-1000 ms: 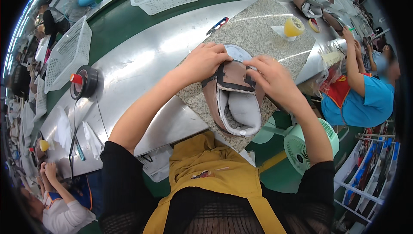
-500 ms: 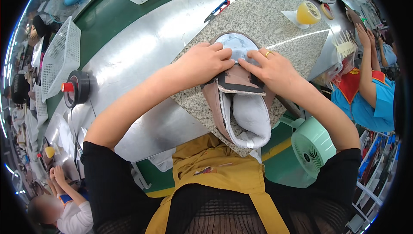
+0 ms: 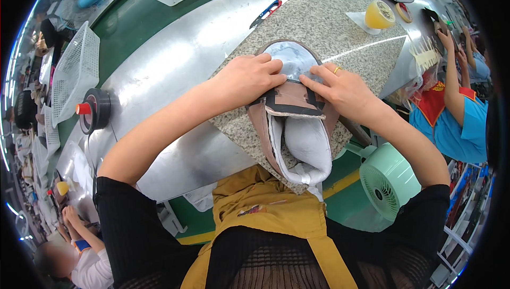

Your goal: The person assembles a slip-on shoe by applying glue to the sole and upper, then using a hammer to secure the components together. They repeatedly press and tap the shoe parts to ensure adhesion, handling the shoe multiple times throughout the process.

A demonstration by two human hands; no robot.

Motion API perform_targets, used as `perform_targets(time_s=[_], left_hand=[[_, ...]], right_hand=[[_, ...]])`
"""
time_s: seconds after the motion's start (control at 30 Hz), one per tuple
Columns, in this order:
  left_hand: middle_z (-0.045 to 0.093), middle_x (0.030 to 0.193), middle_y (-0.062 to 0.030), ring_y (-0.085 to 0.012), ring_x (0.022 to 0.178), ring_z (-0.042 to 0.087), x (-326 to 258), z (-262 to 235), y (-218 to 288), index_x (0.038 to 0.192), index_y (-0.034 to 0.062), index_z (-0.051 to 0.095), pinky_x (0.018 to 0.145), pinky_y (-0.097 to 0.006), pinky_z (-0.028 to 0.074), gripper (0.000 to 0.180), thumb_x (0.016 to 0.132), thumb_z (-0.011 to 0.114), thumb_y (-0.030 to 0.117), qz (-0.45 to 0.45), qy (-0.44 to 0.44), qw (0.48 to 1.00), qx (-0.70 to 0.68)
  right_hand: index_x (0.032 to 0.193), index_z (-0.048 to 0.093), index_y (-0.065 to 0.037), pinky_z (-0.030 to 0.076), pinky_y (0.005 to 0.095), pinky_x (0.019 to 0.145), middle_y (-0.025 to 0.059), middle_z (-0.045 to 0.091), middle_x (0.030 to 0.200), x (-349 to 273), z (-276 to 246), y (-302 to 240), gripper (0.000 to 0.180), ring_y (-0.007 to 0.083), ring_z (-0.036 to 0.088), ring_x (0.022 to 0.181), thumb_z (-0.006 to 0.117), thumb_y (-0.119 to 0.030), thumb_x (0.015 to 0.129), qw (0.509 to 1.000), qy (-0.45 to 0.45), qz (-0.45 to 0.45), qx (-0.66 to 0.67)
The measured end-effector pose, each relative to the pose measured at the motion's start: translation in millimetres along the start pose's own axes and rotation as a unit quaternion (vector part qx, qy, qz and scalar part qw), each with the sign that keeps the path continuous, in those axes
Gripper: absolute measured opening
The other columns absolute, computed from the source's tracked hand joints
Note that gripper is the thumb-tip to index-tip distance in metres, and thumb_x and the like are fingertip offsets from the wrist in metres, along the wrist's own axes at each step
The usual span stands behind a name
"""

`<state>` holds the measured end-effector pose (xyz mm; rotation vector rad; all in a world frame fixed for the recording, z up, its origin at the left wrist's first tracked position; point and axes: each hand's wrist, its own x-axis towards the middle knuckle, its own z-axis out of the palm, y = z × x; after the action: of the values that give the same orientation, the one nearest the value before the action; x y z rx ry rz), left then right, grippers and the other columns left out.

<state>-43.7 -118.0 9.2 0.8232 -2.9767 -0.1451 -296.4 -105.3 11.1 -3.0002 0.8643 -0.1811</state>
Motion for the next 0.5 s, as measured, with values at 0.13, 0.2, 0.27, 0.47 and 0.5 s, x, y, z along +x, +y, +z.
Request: perform_targets(time_s=[0.13,0.2,0.27,0.47,0.5], left_hand=[[0.054,0.099,-0.0014,-0.0192,0.094,0.054,-7.4,1.3,-4.4,0.107,0.0122,0.059,0.075,-0.03,0.05,0.032,0.075,0.056,0.008,0.006,0.025,0.999,-0.037],[0.054,0.099,-0.0013,-0.0193,0.094,0.054,-8.0,4.6,-3.4,0.106,0.0121,0.059,0.075,-0.03,0.05,0.032,0.075,0.056,0.007,-0.005,0.035,0.998,-0.052],[0.054,0.098,-0.0012,-0.0193,0.094,0.054,-7.7,6.3,-2.4,0.106,0.0124,0.06,0.076,-0.031,0.05,0.032,0.076,0.056,0.007,-0.022,0.046,0.997,-0.061],[0.054,0.097,-0.0003,-0.019,0.092,0.054,-2.3,5.2,2.0,0.111,0.0153,0.06,0.077,-0.03,0.049,0.035,0.076,0.055,0.008,-0.013,0.024,1.0,-0.011],[0.054,0.097,-0.0002,-0.0189,0.092,0.054,-1.2,4.1,2.6,0.112,0.0157,0.059,0.077,-0.03,0.049,0.036,0.077,0.055,0.008,-0.011,0.017,1.0,-0.003]], right_hand=[[0.112,0.057,-0.01,0.052,0.0313,0.067,0.0056,0.054,0.104,-2.8,-4.5,4.0,0.038,0.0215,0.057,0.091,0.058,-0.009,0.074,1.0,-0.018,0.001,0.002],[0.112,0.058,-0.011,0.053,0.0314,0.067,0.0058,0.055,0.106,-8.1,-2.1,6.3,0.038,0.0212,0.058,0.092,0.058,-0.008,0.074,1.0,0.006,0.003,0.019],[0.112,0.058,-0.011,0.052,0.0319,0.068,0.0064,0.055,0.109,-11.1,-0.4,4.4,0.039,0.0222,0.058,0.094,0.058,-0.007,0.074,0.999,0.016,0.016,0.031],[0.111,0.06,-0.012,0.052,0.0329,0.073,0.0071,0.055,0.115,-23.2,-6.4,1.3,0.04,0.0247,0.059,0.098,0.058,-0.001,0.072,0.997,-0.024,0.05,0.049],[0.11,0.061,-0.011,0.051,0.0332,0.073,0.007,0.055,0.115,-24.4,-8.2,2.8,0.04,0.0247,0.059,0.098,0.058,-0.001,0.072,0.997,-0.026,0.045,0.057]])
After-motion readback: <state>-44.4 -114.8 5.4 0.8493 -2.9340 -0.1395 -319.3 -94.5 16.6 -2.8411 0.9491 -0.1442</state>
